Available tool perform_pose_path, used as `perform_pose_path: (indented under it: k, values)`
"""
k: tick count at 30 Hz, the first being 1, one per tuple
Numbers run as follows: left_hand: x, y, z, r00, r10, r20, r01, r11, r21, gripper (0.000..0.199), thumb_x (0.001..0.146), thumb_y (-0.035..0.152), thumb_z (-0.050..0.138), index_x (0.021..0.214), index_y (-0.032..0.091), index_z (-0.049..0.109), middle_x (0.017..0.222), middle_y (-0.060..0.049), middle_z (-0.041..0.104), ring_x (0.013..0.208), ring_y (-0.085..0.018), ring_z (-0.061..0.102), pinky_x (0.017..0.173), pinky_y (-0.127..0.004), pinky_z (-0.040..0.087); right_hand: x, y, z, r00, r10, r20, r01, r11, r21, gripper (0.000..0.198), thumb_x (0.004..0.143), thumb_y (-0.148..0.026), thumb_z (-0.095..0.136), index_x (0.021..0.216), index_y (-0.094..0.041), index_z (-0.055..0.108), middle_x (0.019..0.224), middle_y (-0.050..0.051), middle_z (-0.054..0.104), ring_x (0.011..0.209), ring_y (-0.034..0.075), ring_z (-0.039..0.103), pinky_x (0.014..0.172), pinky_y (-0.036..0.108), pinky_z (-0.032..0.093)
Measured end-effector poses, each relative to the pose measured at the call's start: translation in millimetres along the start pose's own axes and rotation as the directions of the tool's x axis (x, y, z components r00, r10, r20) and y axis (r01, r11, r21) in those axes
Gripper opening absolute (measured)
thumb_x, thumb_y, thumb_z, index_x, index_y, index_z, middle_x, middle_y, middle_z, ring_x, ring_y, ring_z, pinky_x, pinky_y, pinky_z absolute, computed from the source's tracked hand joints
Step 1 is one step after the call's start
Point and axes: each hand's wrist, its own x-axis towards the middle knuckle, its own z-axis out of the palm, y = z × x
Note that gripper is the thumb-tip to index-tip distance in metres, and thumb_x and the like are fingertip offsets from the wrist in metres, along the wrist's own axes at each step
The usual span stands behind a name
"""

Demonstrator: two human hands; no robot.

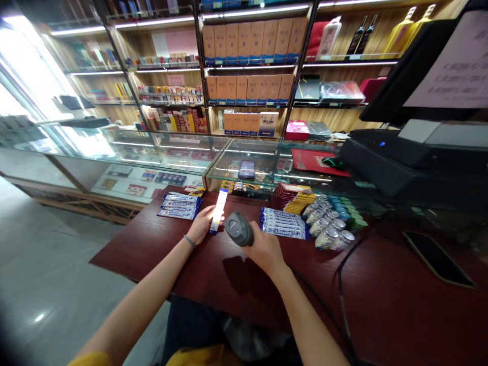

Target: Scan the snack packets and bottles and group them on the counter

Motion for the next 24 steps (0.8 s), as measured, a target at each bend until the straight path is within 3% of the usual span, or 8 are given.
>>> perform_pose_path:
  k: [6, 14, 17, 20, 24]
  values:
    - [-2, 1, 0, 1.0, -0.007, 0.019, 0.009, 0.998, -0.065, 0.037, 0.082, 0.039, 0.075, 0.109, 0.017, 0.065, 0.093, -0.007, 0.071, 0.077, -0.018, 0.072, 0.064, -0.029, 0.062, -1, 1, 0, 0.999, 0.006, -0.046, -0.005, 1.0, 0.026, 0.034, 0.079, -0.042, 0.066, 0.109, -0.027, 0.056, 0.075, -0.001, 0.073, 0.067, 0.026, 0.071, 0.055, 0.028, 0.037]
    - [-4, 0, 0, 0.999, 0.004, 0.048, -0.001, 0.999, -0.054, 0.039, 0.083, 0.038, 0.074, 0.116, 0.018, 0.064, 0.103, -0.008, 0.071, 0.085, -0.019, 0.073, 0.069, -0.03, 0.061, 1, 2, -8, 0.988, 0.116, -0.098, -0.111, 0.992, 0.056, 0.036, 0.078, -0.044, 0.068, 0.109, -0.029, 0.056, 0.076, 0.0, 0.074, 0.069, 0.027, 0.072, 0.055, 0.027, 0.037]
    - [-2, -3, 2, 0.991, 0.081, 0.11, -0.084, 0.996, 0.024, 0.048, 0.082, 0.04, 0.074, 0.124, 0.018, 0.064, 0.117, -0.01, 0.07, 0.096, -0.02, 0.072, 0.081, -0.032, 0.059, 2, 6, -18, 0.974, 0.176, -0.142, -0.165, 0.982, 0.09, 0.035, 0.078, -0.041, 0.068, 0.109, -0.029, 0.056, 0.078, 0.001, 0.075, 0.072, 0.027, 0.072, 0.057, 0.027, 0.039]
    - [3, -6, 9, 0.964, 0.192, 0.182, -0.228, 0.951, 0.21, 0.051, 0.083, 0.04, 0.071, 0.129, 0.02, 0.064, 0.13, -0.01, 0.067, 0.112, -0.023, 0.067, 0.099, -0.038, 0.053, 2, 15, -28, 0.949, 0.232, -0.212, -0.206, 0.969, 0.14, 0.033, 0.079, -0.038, 0.065, 0.11, -0.028, 0.055, 0.082, 0.002, 0.075, 0.075, 0.028, 0.072, 0.059, 0.028, 0.041]
    - [6, -8, 27, 0.889, 0.359, 0.285, -0.458, 0.733, 0.503, 0.039, 0.088, 0.031, 0.064, 0.126, 0.021, 0.067, 0.131, -0.008, 0.066, 0.123, -0.024, 0.06, 0.112, -0.043, 0.043, 2, 31, -38, 0.904, 0.291, -0.312, -0.236, 0.951, 0.2, 0.035, 0.079, -0.038, 0.064, 0.111, -0.026, 0.055, 0.086, 0.006, 0.074, 0.081, 0.029, 0.072, 0.062, 0.031, 0.046]
